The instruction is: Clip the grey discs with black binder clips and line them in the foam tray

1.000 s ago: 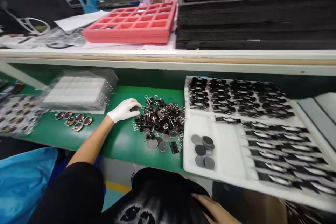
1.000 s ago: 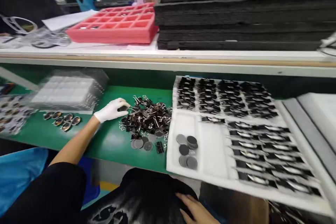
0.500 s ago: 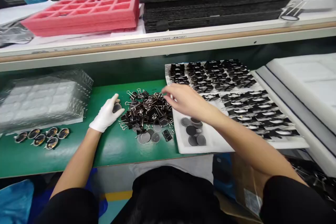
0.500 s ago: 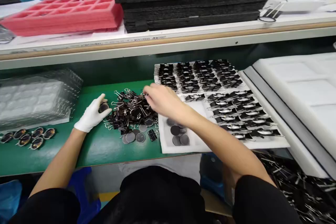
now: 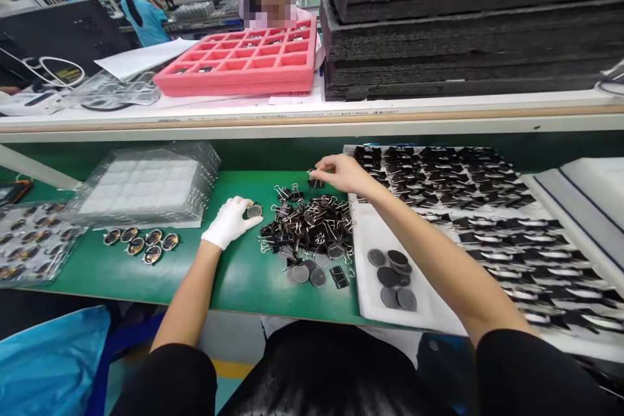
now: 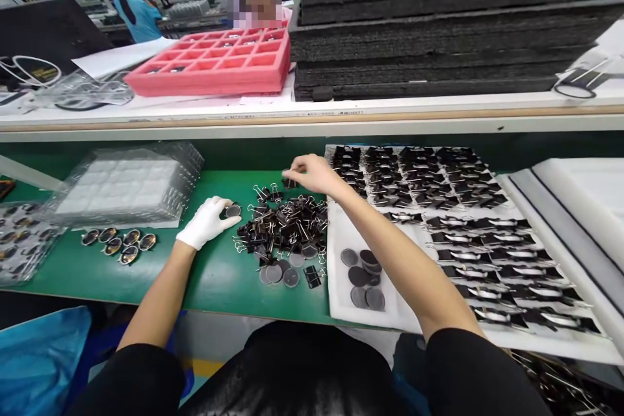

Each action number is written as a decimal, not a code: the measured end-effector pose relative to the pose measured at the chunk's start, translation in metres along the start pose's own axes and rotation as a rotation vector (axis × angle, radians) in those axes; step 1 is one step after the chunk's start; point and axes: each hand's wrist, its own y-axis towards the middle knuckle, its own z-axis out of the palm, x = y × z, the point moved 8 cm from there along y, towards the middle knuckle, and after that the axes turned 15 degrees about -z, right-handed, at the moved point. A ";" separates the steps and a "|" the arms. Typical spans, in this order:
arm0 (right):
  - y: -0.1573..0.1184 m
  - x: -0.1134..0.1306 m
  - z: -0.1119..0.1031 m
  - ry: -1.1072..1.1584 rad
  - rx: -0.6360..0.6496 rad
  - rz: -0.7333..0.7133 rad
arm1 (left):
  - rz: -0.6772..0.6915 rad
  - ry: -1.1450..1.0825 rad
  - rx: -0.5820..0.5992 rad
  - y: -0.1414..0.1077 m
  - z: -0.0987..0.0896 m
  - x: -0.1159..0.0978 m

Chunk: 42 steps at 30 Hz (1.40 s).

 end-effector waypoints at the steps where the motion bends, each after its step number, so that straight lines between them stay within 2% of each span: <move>1: -0.009 -0.003 -0.008 0.029 -0.061 0.013 | 0.012 0.009 -0.006 0.000 0.000 -0.001; 3: -0.031 -0.013 -0.017 0.185 -0.180 0.081 | 0.027 0.028 -0.019 -0.001 0.000 -0.001; 6: -0.073 -0.032 -0.017 0.602 -0.386 0.291 | 0.038 -0.005 -0.054 -0.001 -0.007 0.002; 8: -0.099 -0.038 -0.007 0.871 -0.461 0.438 | 0.048 -0.076 -0.114 -0.002 -0.023 -0.001; 10: -0.116 -0.034 0.007 1.086 -0.432 0.539 | 0.075 -0.149 -0.187 -0.004 -0.047 -0.014; 12: -0.124 -0.021 0.018 1.226 -0.357 0.572 | 0.130 -0.192 -0.228 -0.008 -0.073 -0.041; 16: -0.125 0.009 0.029 1.347 -0.260 0.519 | 0.322 -0.163 -0.196 -0.021 -0.108 -0.127; 19: -0.126 0.015 0.030 1.352 -0.322 0.491 | 0.455 -0.076 -0.236 -0.032 -0.120 -0.182; 22: -0.131 0.005 0.027 1.321 -0.422 0.510 | 0.522 -0.031 -0.287 -0.037 -0.121 -0.208; 27: -0.141 -0.010 0.029 1.342 -0.414 0.576 | 0.573 -0.023 -0.351 -0.035 -0.119 -0.213; 33: -0.135 -0.002 0.034 1.382 -0.321 0.509 | 0.610 -0.049 -0.352 -0.032 -0.119 -0.211; 42: -0.142 -0.017 0.043 1.334 -0.441 0.531 | 0.602 -0.004 -0.332 -0.029 -0.108 -0.215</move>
